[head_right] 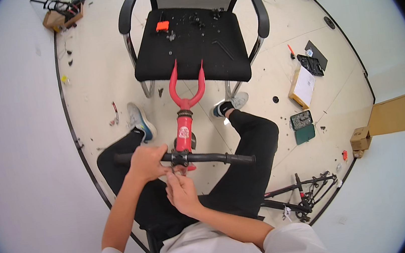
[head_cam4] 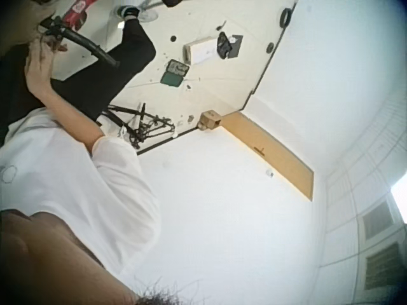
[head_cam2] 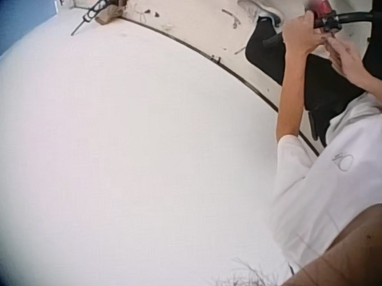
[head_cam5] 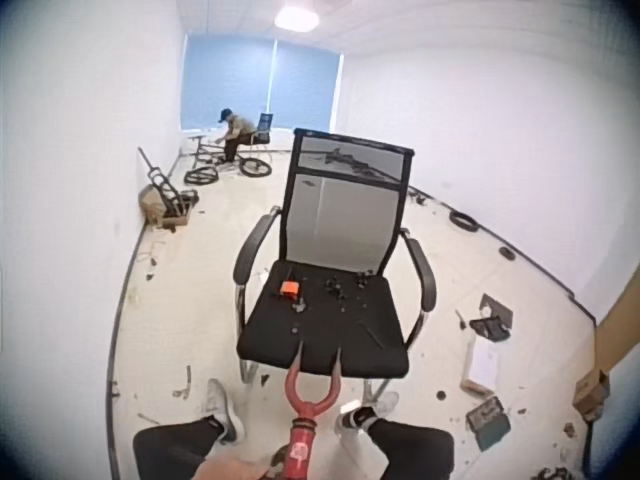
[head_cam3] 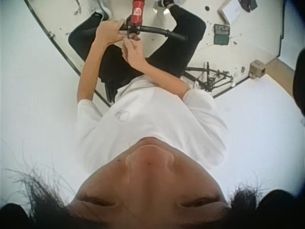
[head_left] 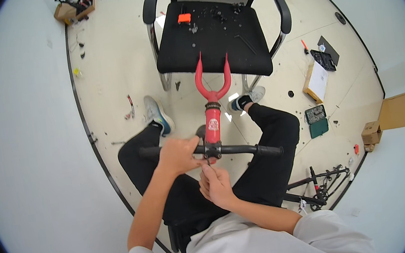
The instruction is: The person assembles a bicycle handlebar by attaching black grips to a red stem and tightening bolts with an Allen key. The person adjusts the handlebar position and secures the components while seated.
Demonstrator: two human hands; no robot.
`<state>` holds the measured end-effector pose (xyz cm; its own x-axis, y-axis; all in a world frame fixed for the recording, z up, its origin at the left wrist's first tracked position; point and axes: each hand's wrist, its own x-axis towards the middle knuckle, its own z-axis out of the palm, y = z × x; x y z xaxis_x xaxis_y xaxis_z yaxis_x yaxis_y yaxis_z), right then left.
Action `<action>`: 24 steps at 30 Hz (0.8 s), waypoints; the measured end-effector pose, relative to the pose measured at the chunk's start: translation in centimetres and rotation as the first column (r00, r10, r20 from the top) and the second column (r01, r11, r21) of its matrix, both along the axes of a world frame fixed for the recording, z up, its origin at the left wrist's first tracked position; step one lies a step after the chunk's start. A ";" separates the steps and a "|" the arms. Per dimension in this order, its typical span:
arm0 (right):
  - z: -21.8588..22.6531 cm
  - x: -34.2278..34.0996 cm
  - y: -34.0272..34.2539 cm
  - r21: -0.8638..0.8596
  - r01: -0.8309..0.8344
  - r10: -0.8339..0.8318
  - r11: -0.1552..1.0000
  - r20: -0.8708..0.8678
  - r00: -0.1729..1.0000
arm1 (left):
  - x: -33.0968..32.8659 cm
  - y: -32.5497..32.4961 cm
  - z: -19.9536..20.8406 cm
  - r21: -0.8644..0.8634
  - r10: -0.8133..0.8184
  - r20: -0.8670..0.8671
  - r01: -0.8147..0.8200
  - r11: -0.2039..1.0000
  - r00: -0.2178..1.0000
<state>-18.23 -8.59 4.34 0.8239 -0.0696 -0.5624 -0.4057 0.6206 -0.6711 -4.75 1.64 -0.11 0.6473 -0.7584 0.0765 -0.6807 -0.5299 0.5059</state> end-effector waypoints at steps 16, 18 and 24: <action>-8.7 24.1 -31.3 -0.993 -0.081 0.249 -0.085 -0.100 0.963 | 1.2 1.6 4.5 -0.002 0.062 0.045 -0.062 0.998 0.997; -9.7 27.7 -31.4 -0.993 0.038 0.320 -0.109 0.001 0.947 | 1.5 3.1 3.9 0.042 0.111 0.042 -0.113 0.993 0.993; -11.8 29.7 -30.3 -0.976 0.141 0.258 -0.164 0.096 0.961 | 1.1 5.9 0.4 0.278 0.200 -0.069 -0.174 0.945 0.977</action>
